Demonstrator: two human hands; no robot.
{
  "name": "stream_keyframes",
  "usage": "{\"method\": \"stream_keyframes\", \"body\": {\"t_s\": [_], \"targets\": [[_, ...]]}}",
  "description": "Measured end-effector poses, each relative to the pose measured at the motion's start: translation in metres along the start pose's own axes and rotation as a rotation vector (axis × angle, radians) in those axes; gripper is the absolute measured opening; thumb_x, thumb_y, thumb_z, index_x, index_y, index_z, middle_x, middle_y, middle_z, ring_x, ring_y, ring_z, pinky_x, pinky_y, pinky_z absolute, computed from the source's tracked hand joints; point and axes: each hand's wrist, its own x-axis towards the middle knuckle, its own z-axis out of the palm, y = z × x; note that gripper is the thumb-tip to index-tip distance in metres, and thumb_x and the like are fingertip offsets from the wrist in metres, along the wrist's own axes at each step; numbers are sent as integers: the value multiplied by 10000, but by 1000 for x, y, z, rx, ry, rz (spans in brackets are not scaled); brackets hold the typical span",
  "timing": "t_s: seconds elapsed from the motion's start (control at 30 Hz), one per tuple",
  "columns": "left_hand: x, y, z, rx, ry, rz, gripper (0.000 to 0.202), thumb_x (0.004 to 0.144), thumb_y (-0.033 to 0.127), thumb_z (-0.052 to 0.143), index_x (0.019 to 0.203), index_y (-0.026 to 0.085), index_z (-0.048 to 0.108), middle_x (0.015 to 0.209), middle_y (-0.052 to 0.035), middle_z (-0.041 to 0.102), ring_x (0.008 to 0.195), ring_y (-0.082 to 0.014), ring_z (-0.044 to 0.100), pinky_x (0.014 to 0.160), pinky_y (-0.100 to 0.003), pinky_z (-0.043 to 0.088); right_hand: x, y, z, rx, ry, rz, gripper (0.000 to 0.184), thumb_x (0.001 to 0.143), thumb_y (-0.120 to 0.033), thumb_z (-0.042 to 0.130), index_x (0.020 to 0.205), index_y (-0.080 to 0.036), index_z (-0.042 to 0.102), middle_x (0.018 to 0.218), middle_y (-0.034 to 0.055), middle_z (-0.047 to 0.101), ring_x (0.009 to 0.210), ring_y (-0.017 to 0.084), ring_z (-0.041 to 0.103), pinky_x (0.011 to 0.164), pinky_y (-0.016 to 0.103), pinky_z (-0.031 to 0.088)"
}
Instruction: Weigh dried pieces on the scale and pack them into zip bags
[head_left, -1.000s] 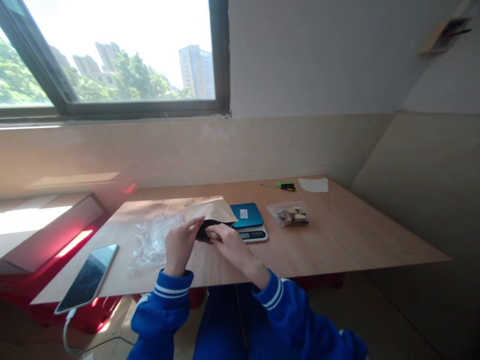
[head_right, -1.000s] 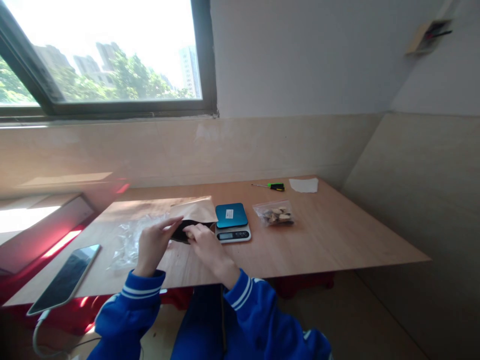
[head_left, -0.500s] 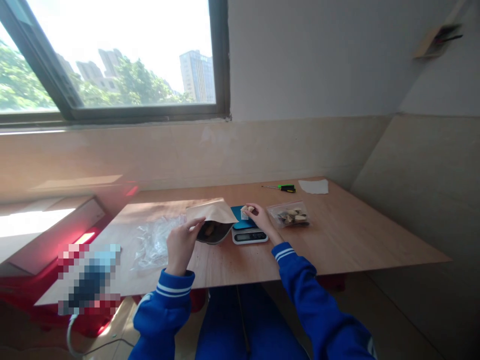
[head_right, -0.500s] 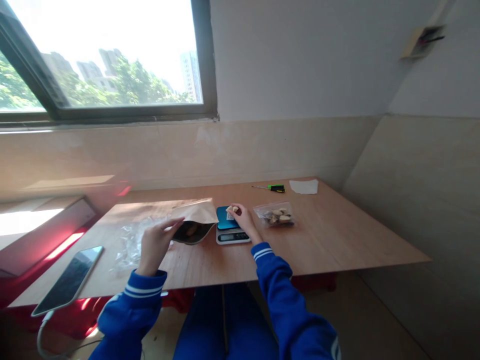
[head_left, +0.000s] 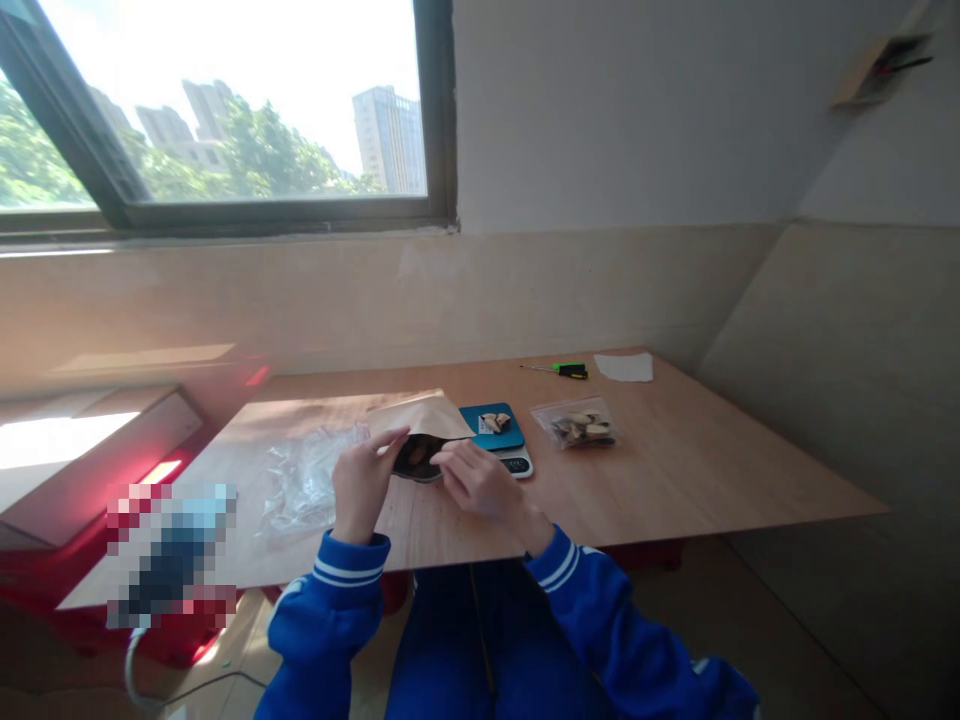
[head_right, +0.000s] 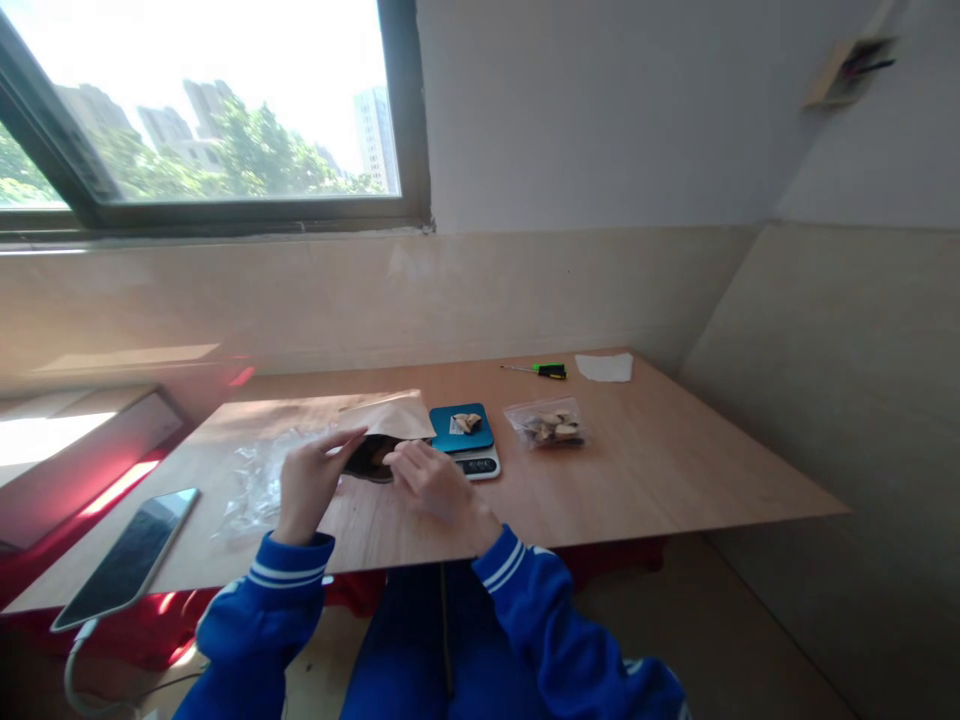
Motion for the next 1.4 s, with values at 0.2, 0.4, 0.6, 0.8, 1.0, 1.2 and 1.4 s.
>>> {"method": "stream_keyframes", "body": {"t_s": [0.2, 0.4, 0.6, 0.8, 1.0, 1.2, 1.4], "targets": [[-7, 3, 6, -29, -19, 13, 226, 851, 341, 583, 995, 280, 746, 866, -33, 764, 780, -230, 706, 640, -272, 476, 21, -8, 39, -196, -287, 220, 381, 874, 4, 389, 1169, -137, 585, 1180, 149, 634, 1062, 256, 621, 895, 387, 526], [-15, 1, 10, -75, -13, 1, 238, 859, 347, 571, 1004, 273, 744, 851, -34, 764, 798, -237, 708, 640, -271, 484, 51, 3, 63, -211, -327, 279, 346, 830, 61, 436, 1085, -64, 634, 1060, 135, 702, 1058, 284, 639, 919, 358, 502], [-14, 0, 7, -68, -20, -1, 242, 863, 349, 568, 1011, 270, 743, 855, -37, 764, 786, -237, 706, 651, -278, 481, 54, -1, 52, -203, -348, 244, 347, 888, 10, 403, 1135, -105, 617, 1057, 115, 705, 1029, 243, 652, 901, 339, 507], [-12, 1, 7, 4, -20, -6, 244, 867, 346, 567, 1027, 277, 739, 807, -42, 763, 743, -228, 701, 607, -264, 446, 36, -12, 30, -272, -390, 210, 316, 887, -16, 433, 1143, -89, 603, 1064, 177, 683, 900, 271, 681, 787, 394, 542], [-4, 0, 5, 63, 18, -25, 227, 854, 354, 589, 1009, 297, 745, 789, -41, 761, 707, -219, 697, 577, -256, 409, 20, -19, 13, -347, -294, 76, 245, 909, -69, 456, 1089, -125, 613, 1015, 125, 674, 943, 241, 632, 833, 387, 512], [2, -2, 3, 41, 4, -55, 238, 850, 386, 582, 1012, 315, 741, 822, -33, 763, 779, -238, 702, 593, -262, 414, 7, -22, -29, 225, -30, 57, 251, 926, -141, 479, 1142, -202, 593, 1058, 49, 675, 949, 158, 633, 863, 298, 504], [3, -10, 5, 22, 22, -74, 243, 838, 395, 587, 1000, 309, 746, 829, -29, 763, 808, -245, 700, 614, -268, 429, 3, 36, -43, 169, 390, 356, 256, 917, -288, 527, 1146, -189, 584, 1068, 68, 688, 897, 161, 649, 798, 278, 504]]}}
